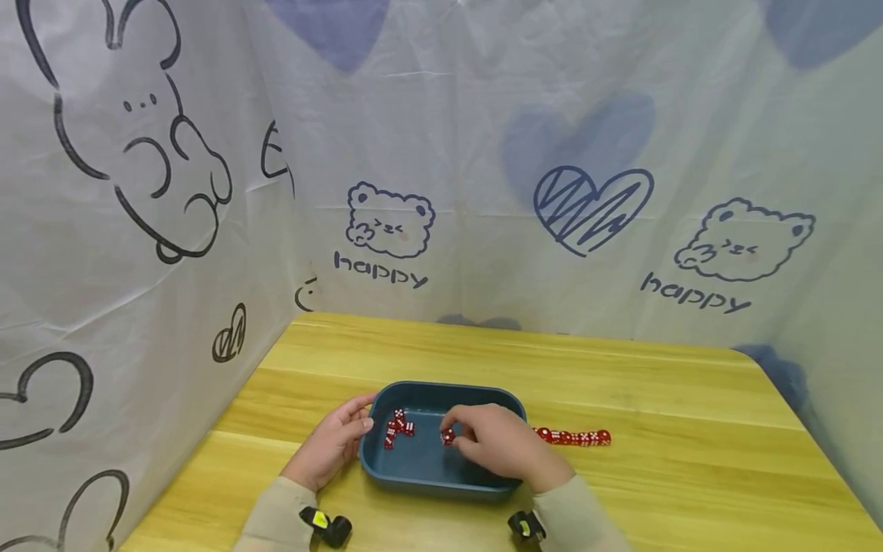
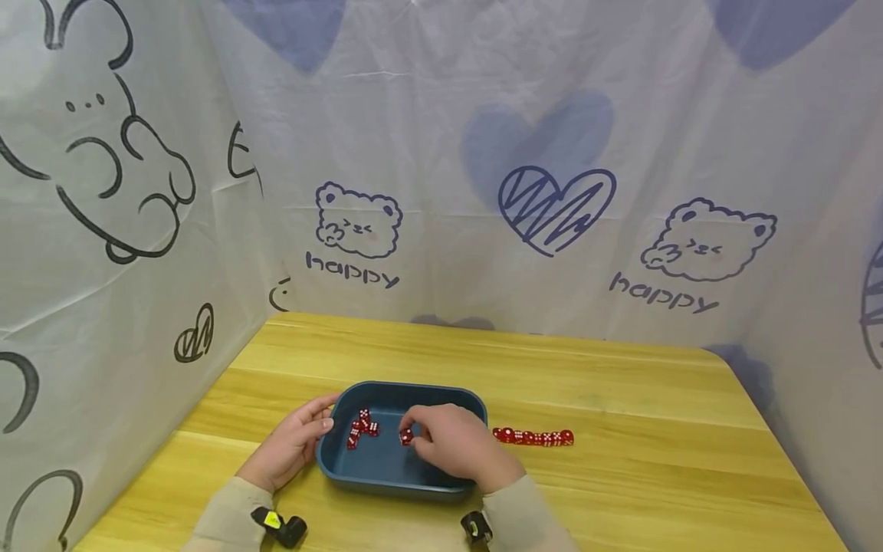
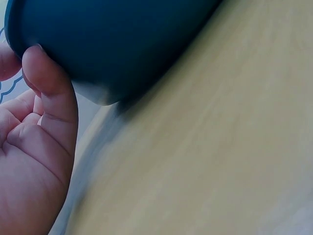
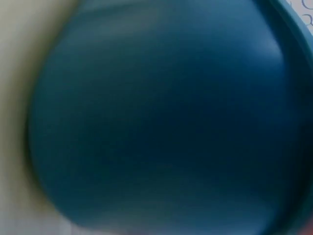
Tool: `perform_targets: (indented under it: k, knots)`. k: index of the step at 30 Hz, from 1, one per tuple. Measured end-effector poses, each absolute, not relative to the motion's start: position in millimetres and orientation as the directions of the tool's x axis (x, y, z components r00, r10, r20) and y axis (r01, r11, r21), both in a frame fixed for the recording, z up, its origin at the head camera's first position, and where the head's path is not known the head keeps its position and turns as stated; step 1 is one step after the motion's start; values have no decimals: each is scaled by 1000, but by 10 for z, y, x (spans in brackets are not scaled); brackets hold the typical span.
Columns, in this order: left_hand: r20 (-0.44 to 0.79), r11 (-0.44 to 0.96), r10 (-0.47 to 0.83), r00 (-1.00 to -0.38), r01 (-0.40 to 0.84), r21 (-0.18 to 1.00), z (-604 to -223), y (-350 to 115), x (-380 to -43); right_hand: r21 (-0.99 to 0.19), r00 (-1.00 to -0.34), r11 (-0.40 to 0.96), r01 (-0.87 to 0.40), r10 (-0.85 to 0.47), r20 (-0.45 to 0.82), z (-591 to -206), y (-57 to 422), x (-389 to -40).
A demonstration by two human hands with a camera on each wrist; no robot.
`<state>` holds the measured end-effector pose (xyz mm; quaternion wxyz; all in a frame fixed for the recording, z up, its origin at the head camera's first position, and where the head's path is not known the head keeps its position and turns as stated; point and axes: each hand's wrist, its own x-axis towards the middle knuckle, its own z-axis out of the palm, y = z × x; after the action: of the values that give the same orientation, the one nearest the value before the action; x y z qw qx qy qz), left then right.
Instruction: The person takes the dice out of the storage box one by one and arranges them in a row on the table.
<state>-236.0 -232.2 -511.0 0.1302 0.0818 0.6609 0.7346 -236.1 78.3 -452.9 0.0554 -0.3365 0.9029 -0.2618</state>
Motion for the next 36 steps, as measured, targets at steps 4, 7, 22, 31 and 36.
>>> perform_targets:
  k: [4, 7, 22, 31, 36]
  knots:
    - [-52, -87, 304, -951, -82, 993, -5116, -2330, -2361, -536, -781, 636, -555, -620, 73, -4499, 912, -2373]
    - [-50, -86, 307, -950, -81, 993, -5117, -2334, -2357, -548, -793, 642, -537, -605, 68, -4498, 1006, -2388]
    - [-46, -101, 324, -945, -83, 991, -5104, -2333, -2339, -541, -809, 643, -542, -573, 130, -4426, 1259, -2349]
    - [-44, -98, 330, -943, -80, 992, -5123, -2344, -2351, -537, -834, 668, -515, -536, 132, -4400, 1435, -2349]
    - [-41, -93, 325, -945, -75, 993, -5131, -2350, -2357, -531, -854, 693, -487, -505, 123, -4392, 1539, -2345]
